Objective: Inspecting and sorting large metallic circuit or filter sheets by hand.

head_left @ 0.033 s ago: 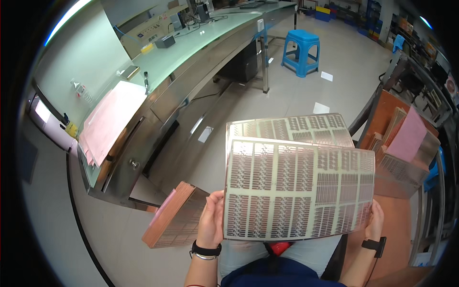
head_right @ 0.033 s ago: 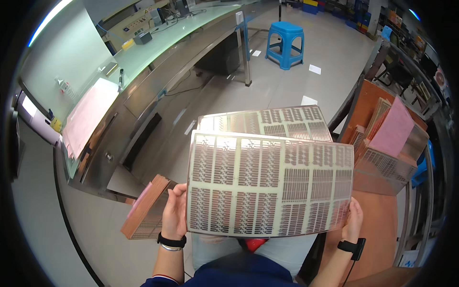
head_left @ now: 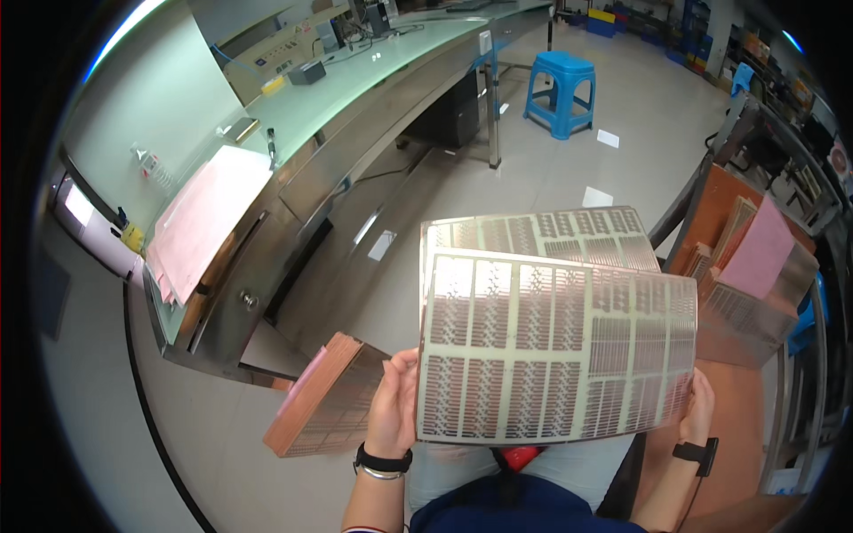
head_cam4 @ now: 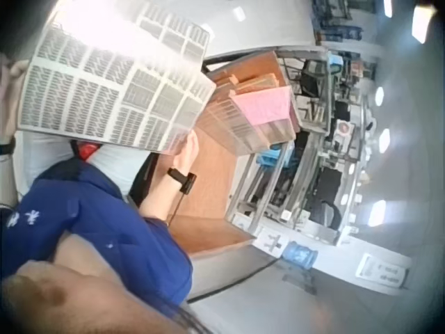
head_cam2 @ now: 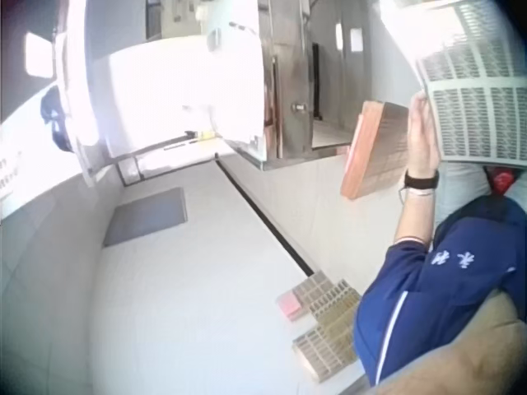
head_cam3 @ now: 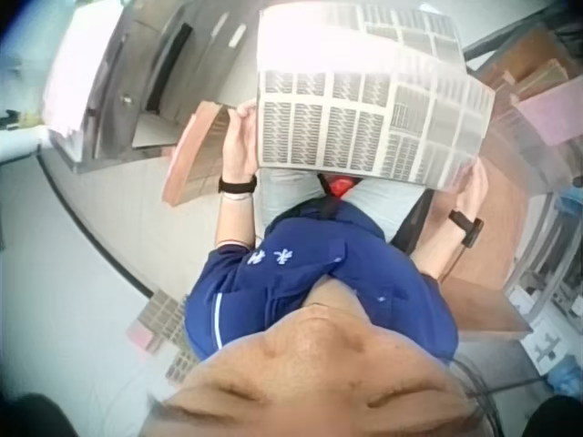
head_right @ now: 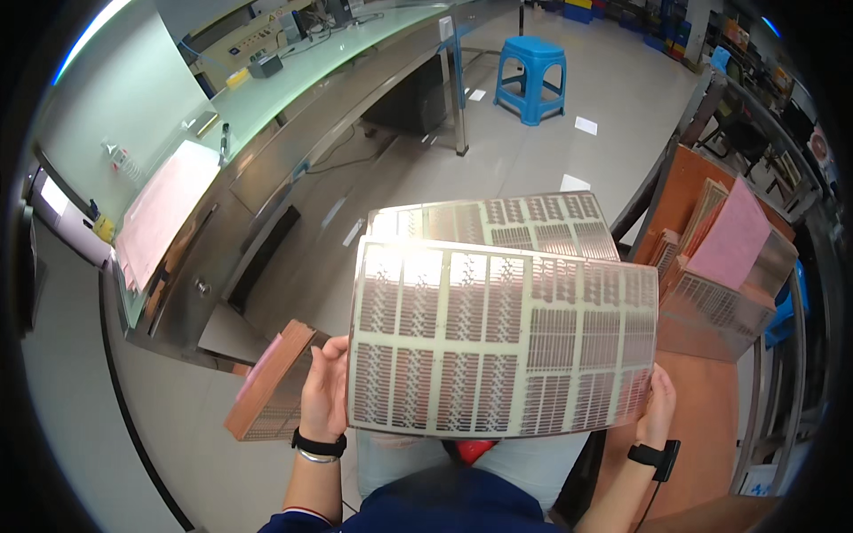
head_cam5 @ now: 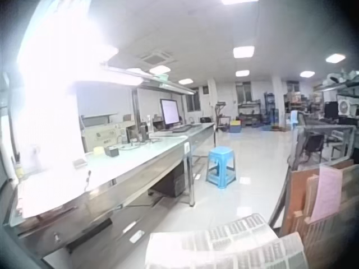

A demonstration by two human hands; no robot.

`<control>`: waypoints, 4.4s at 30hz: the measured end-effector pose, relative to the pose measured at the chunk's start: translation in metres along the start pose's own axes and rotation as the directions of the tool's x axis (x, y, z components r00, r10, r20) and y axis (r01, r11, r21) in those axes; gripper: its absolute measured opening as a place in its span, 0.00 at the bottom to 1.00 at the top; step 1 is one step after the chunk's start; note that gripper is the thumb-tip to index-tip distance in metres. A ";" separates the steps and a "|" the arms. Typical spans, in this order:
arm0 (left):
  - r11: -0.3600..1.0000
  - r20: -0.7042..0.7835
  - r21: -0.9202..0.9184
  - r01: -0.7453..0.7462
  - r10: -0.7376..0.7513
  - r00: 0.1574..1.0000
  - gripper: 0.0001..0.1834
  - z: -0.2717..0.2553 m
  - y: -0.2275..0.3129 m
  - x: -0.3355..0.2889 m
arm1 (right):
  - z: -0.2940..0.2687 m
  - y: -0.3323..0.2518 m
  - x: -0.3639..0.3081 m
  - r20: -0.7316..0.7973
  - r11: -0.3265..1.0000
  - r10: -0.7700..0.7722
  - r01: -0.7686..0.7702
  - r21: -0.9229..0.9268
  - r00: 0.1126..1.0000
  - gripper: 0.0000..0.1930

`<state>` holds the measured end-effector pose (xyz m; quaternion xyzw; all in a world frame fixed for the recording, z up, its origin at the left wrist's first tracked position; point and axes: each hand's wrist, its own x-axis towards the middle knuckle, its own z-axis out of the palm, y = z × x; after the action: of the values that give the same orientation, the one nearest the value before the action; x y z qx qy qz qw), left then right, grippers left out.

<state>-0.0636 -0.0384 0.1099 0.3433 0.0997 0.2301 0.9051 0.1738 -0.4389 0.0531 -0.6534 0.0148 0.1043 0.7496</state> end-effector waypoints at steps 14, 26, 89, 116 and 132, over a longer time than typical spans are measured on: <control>0.985 -0.065 -0.145 0.092 -0.102 0.993 0.31 0.014 0.002 0.004 | 0.002 -0.014 -0.001 -0.091 0.990 0.012 -0.024 -0.137 0.996 0.17; 0.999 -0.138 0.034 0.031 -0.026 0.990 0.24 0.001 0.019 0.005 | 0.021 -0.038 -0.010 -0.099 0.995 -0.050 0.041 -0.087 0.994 0.16; 0.974 -0.106 0.117 0.192 -0.180 0.978 0.27 0.025 -0.044 -0.001 | 0.105 -0.033 -0.050 0.368 0.996 0.057 -0.077 0.040 0.928 0.17; 0.953 0.018 -0.298 0.055 -0.052 0.999 0.37 0.032 -0.038 -0.003 | 0.148 -0.037 -0.024 0.358 0.775 -0.131 -0.130 0.619 0.925 0.21; 0.986 -0.301 0.138 -0.094 0.132 0.944 0.13 -0.027 -0.014 -0.008 | 0.052 -0.059 -0.004 0.177 0.802 -0.198 0.055 0.595 0.964 0.21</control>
<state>-0.0745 -0.0359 0.0802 0.3627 0.2343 0.3261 0.8410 0.1741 -0.3961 0.1187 -0.3741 -0.0848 0.1193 0.9158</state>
